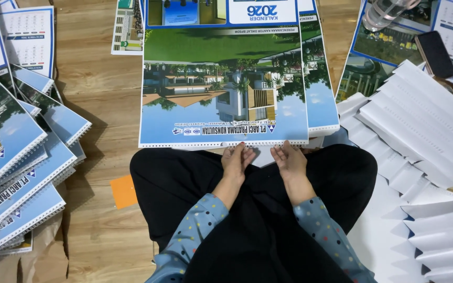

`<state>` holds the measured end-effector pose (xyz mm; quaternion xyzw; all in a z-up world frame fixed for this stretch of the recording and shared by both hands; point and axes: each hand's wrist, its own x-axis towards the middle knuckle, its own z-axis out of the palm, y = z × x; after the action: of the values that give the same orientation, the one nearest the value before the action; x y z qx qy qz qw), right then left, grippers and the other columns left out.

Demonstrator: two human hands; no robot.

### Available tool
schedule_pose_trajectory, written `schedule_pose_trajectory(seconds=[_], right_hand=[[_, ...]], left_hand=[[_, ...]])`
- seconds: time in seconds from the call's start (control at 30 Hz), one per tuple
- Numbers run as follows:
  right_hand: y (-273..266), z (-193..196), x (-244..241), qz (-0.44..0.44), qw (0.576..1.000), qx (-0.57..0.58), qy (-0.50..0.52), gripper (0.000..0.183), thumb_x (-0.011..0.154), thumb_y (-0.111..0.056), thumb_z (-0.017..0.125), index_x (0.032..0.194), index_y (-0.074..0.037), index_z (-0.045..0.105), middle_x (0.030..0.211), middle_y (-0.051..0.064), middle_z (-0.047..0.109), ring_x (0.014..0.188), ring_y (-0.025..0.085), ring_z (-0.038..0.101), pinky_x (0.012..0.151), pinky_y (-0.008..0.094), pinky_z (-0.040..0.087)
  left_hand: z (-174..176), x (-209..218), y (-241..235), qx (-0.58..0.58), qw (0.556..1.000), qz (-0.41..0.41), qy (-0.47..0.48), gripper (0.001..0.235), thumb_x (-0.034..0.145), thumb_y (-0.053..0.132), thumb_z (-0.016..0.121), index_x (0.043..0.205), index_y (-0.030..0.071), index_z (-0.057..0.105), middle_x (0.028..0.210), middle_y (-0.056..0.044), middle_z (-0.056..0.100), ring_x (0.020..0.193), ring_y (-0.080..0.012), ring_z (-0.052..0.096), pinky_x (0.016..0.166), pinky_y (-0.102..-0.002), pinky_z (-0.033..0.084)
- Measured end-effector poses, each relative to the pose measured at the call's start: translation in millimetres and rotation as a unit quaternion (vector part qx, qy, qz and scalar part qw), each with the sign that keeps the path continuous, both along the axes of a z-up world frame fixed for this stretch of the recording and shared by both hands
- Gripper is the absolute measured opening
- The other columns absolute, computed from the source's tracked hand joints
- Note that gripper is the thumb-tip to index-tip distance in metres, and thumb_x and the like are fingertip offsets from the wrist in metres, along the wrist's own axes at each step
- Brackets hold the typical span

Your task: A person is sitting on the floor, organizing and aligning large printed calendar sheets into a stack.

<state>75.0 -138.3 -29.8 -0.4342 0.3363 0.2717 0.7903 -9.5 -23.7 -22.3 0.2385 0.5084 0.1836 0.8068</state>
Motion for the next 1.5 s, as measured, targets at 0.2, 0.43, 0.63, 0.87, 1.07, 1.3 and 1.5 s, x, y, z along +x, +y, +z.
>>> schedule_pose_trajectory(seconds=[0.2,0.43,0.63,0.87,1.07,1.3,1.5], right_hand=[[6,18,-10,0.054,0.996,-0.061,-0.035,0.033,0.090,-0.013,0.052,0.115,0.001,0.036,0.088,0.007,0.038,0.087,0.024,0.058,0.083,0.044,0.054],[9,13,-12,0.046,0.996,-0.056,-0.046,0.054,0.094,-0.034,0.045,0.132,-0.002,0.022,0.113,0.021,0.036,0.109,0.035,0.050,0.090,0.048,0.049],[8,14,-10,0.024,0.997,-0.075,-0.028,0.057,0.093,-0.035,0.047,0.134,-0.005,0.021,0.103,0.014,0.037,0.096,0.028,0.055,0.081,0.047,0.055],[8,-19,-3,-0.003,0.991,-0.132,-0.003,0.051,0.091,-0.036,0.048,0.130,-0.011,0.027,0.091,0.006,0.038,0.078,0.021,0.058,0.067,0.041,0.059],[17,48,9,-0.079,0.948,-0.218,-0.217,0.008,0.088,-0.018,0.058,0.086,-0.011,0.054,0.062,0.000,0.044,0.044,0.015,0.053,0.031,0.021,0.041],[-34,75,137,-0.128,0.921,-0.202,-0.307,0.008,0.082,-0.012,0.063,0.085,-0.007,0.058,0.051,0.007,0.051,0.042,0.018,0.056,0.034,0.029,0.050],[-189,-15,170,-0.135,0.893,-0.324,-0.281,0.018,0.082,-0.014,0.056,0.100,-0.011,0.058,0.078,0.005,0.063,0.061,0.014,0.063,0.042,0.024,0.058]], left_hand=[[5,-15,8,0.118,0.990,-0.077,0.013,0.030,0.078,0.020,0.071,0.080,0.002,0.048,0.072,-0.013,0.058,0.066,-0.0231,0.065,0.065,-0.033,0.058],[-6,-13,8,0.121,0.992,-0.018,0.002,0.023,0.082,0.018,0.067,0.074,0.005,0.050,0.070,-0.011,0.060,0.072,-0.0265,0.066,0.068,-0.035,0.057],[8,-17,10,0.094,0.996,-0.003,0.004,0.016,0.086,0.019,0.060,0.080,0.005,0.053,0.073,-0.011,0.059,0.076,-0.0279,0.066,0.070,-0.036,0.057],[-2,-22,20,0.092,0.995,0.006,0.025,0.018,0.081,0.019,0.066,0.083,0.004,0.058,0.071,-0.014,0.061,0.067,-0.0263,0.067,0.062,-0.035,0.058],[12,-7,32,0.134,0.990,-0.050,0.021,0.028,0.080,0.018,0.067,0.087,-0.003,0.051,0.076,-0.022,0.062,0.070,-0.0295,0.066,0.065,-0.039,0.057],[93,79,7,0.100,0.961,-0.234,-0.110,0.047,0.088,0.025,0.053,0.111,-0.015,0.044,0.106,-0.030,0.057,0.097,-0.0386,0.059,0.081,-0.045,0.051],[70,50,-2,-0.047,0.937,-0.335,-0.088,0.054,0.089,0.029,0.051,0.131,-0.001,0.034,0.129,-0.024,0.043,0.119,-0.0341,0.045,0.095,-0.043,0.042]])
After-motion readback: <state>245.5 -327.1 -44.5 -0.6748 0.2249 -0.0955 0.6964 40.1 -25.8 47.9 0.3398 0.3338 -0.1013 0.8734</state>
